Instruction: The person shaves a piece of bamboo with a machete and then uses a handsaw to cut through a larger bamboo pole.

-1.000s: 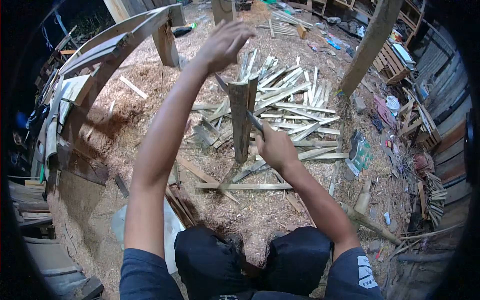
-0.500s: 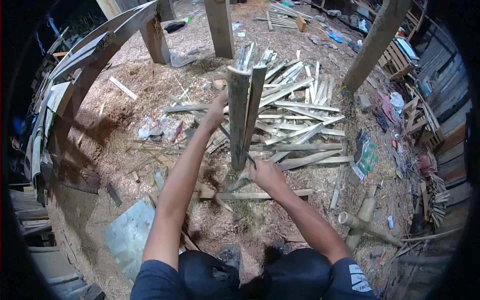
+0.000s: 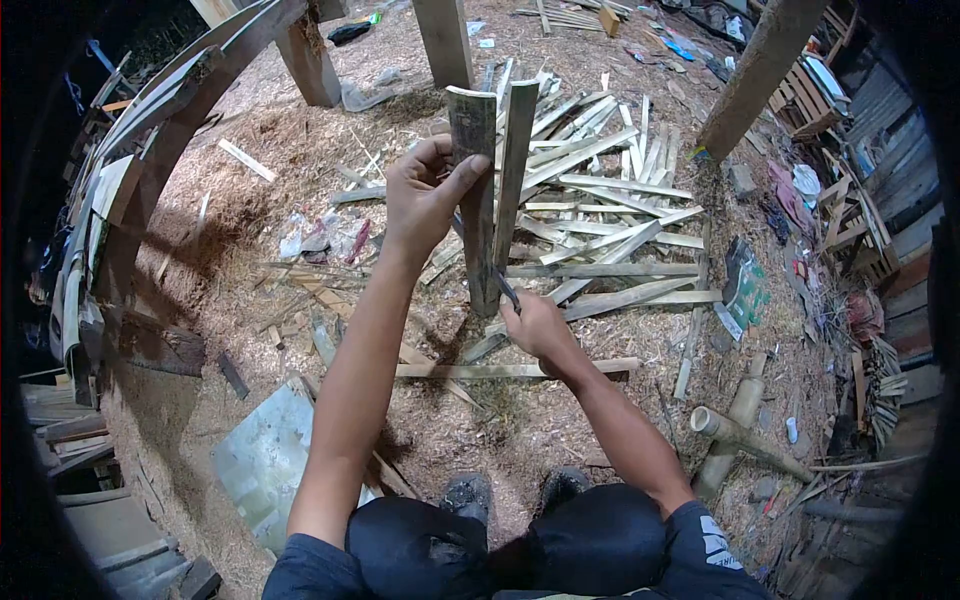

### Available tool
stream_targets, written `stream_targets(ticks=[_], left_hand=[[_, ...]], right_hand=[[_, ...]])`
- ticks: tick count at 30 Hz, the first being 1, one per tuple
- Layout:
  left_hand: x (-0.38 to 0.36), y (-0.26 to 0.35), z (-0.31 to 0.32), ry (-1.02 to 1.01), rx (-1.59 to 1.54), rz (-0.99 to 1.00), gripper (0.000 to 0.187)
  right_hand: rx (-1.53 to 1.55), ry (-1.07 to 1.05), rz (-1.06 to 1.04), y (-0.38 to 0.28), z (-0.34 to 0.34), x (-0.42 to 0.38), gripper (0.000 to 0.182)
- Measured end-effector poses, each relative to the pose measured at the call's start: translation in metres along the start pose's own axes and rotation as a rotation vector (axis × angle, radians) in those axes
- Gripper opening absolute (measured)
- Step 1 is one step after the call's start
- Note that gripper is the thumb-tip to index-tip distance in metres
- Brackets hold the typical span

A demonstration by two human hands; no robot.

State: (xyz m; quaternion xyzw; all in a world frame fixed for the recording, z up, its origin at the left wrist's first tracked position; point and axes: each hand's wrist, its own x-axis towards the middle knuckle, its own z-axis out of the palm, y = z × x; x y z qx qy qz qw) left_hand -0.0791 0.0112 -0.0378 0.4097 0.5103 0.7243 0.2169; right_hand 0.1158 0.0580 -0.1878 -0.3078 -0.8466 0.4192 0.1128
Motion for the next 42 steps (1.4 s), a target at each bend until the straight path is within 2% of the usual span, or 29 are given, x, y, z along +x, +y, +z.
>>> stream_targets(ticks=[2, 4, 5, 7, 9, 11, 12, 20, 22, 25, 29, 33, 42], left_hand=[[-0.002, 0.000, -0.001, 0.015, -0.010, 0.029, 0.020], [-0.005, 0.002, -0.013, 0.070, 0.035, 0.027, 0.020], [-0.008, 0.004, -0.021, 0.092, 0.021, 0.030, 0.014], [-0.004, 0.005, -0.027, 0.106, -0.018, 0.036, 0.013], [-0.005, 0.005, -0.026, 0.117, 0.018, 0.039, 0.013], [-0.011, 0.007, -0.026, 0.135, 0.038, 0.019, 0.013], [-0.014, 0.007, -0.025, 0.146, 0.036, 0.028, 0.012], [-0.029, 0.028, -0.007, 0.034, 0.059, 0.134, 0.011], [-0.032, 0.052, 0.003, 0.074, 0.123, 0.187, 0.012], [-0.031, 0.054, 0.005, 0.067, 0.207, 0.274, 0.018], [-0.040, 0.055, 0.008, 0.066, 0.222, 0.270, 0.016], [-0.044, 0.058, 0.008, 0.096, 0.277, 0.344, 0.019], [-0.048, 0.061, 0.004, 0.067, 0.256, 0.337, 0.019]], right_hand=[[0.024, 0.012, -0.018, 0.007, 0.002, -0.001, 0.029], [0.506, -0.087, 0.323, 0.016, 0.012, -0.004, 0.031], [0.507, -0.085, 0.310, 0.021, 0.013, -0.002, 0.031], [0.174, 0.020, 0.222, 0.043, 0.023, -0.012, 0.034], [0.148, 0.071, 0.152, 0.050, 0.034, -0.018, 0.035], [0.091, 0.106, 0.228, 0.042, 0.035, -0.023, 0.036], [0.152, 0.206, 0.172, 0.037, 0.038, -0.025, 0.037], [0.293, 0.359, -0.103, -0.141, -0.114, -0.021, 0.029], [0.207, 0.394, -0.170, -0.183, -0.144, -0.033, 0.027], [0.140, 0.375, -0.221, -0.217, -0.162, -0.049, 0.026], [0.054, 0.341, -0.286, -0.228, -0.159, -0.057, 0.027], [-0.015, 0.272, -0.191, -0.232, -0.156, -0.063, 0.029], [-0.025, 0.306, -0.211, -0.229, -0.150, -0.064, 0.030]])
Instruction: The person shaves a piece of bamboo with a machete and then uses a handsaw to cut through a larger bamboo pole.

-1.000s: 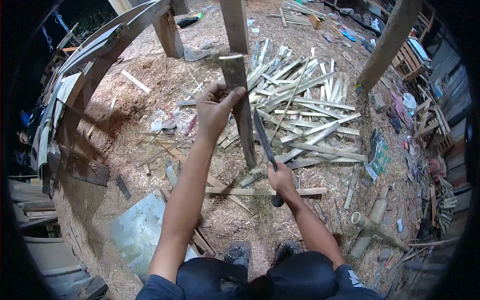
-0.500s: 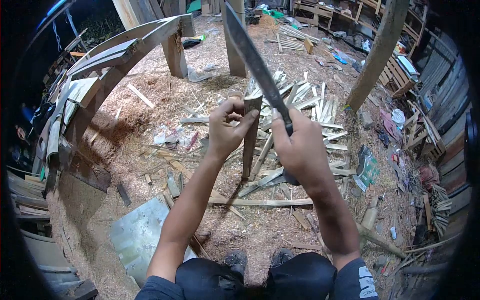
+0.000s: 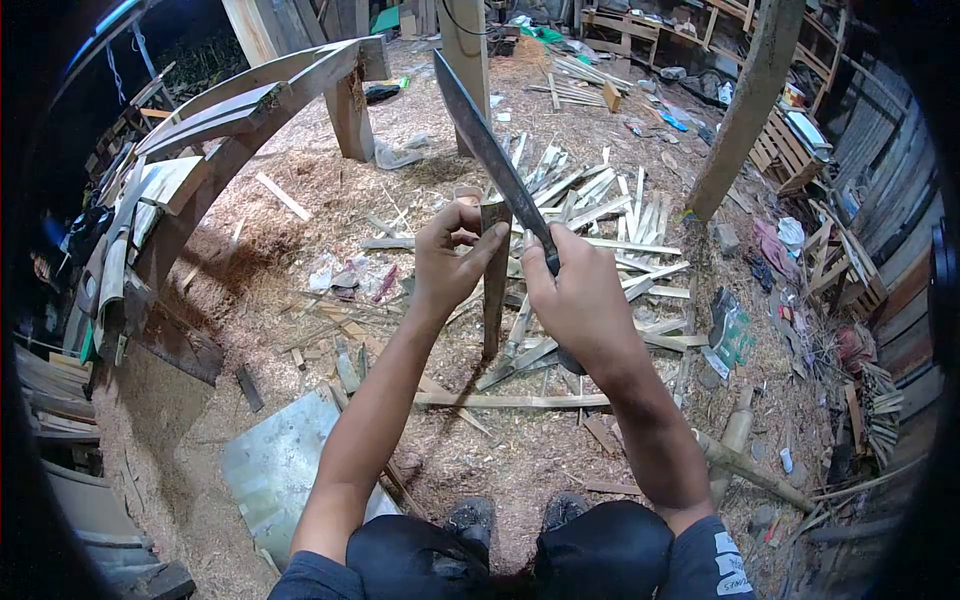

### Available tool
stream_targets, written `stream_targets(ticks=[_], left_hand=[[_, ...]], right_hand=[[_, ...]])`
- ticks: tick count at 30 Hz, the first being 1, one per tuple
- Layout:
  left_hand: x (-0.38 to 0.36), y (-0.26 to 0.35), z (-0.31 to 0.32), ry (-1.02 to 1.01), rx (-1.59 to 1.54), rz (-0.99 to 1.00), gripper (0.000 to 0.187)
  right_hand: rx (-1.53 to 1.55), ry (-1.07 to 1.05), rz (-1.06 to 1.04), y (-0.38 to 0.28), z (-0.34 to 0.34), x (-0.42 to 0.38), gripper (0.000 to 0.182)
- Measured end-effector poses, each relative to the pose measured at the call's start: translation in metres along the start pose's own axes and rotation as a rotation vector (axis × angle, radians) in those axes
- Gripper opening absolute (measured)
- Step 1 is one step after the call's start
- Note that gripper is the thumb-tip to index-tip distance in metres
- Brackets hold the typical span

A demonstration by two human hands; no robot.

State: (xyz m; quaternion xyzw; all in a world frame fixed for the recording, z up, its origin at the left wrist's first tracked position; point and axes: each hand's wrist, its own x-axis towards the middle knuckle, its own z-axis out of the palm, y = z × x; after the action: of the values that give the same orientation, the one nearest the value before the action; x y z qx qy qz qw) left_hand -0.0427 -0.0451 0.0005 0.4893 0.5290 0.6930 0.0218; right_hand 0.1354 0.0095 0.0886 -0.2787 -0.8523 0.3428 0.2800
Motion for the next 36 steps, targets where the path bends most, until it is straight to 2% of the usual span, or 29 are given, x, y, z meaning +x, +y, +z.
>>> stream_targets(ticks=[10, 13, 15, 20, 29, 31, 33, 35, 36], left_hand=[[-0.002, -0.003, -0.002, 0.007, 0.038, -0.039, 0.019], [-0.004, -0.001, -0.003, -0.020, 0.004, -0.024, 0.018], [-0.005, -0.002, -0.008, -0.075, -0.091, -0.051, 0.018], [-0.014, -0.002, -0.017, -0.113, -0.289, -0.118, 0.016], [-0.008, 0.006, -0.009, -0.103, -0.222, -0.224, 0.020], [-0.007, 0.015, -0.012, -0.087, -0.121, -0.246, 0.022], [-0.005, 0.020, -0.026, -0.158, 0.007, -0.107, 0.017], [0.012, 0.001, -0.058, 0.039, 0.042, 0.069, 0.021], [0.038, 0.014, -0.061, 0.077, 0.167, 0.266, 0.023]], right_hand=[[0.005, -0.031, -0.002, -0.003, 0.001, -0.001, 0.029], [-0.158, -0.050, -0.022, -0.008, 0.002, -0.004, 0.028], [-0.236, -0.122, 0.026, -0.016, 0.005, -0.011, 0.025], [-0.296, -0.137, -0.033, -0.020, 0.005, -0.020, 0.023], [-0.223, -0.177, 0.075, -0.023, -0.006, -0.010, 0.027], [-0.194, -0.191, 0.080, -0.020, -0.007, -0.009, 0.028], [-0.175, -0.153, 0.033, -0.019, -0.008, -0.010, 0.028], [-0.183, -0.180, 0.047, -0.023, -0.010, -0.010, 0.027], [-0.197, -0.187, 0.055, -0.023, -0.010, -0.010, 0.027]])
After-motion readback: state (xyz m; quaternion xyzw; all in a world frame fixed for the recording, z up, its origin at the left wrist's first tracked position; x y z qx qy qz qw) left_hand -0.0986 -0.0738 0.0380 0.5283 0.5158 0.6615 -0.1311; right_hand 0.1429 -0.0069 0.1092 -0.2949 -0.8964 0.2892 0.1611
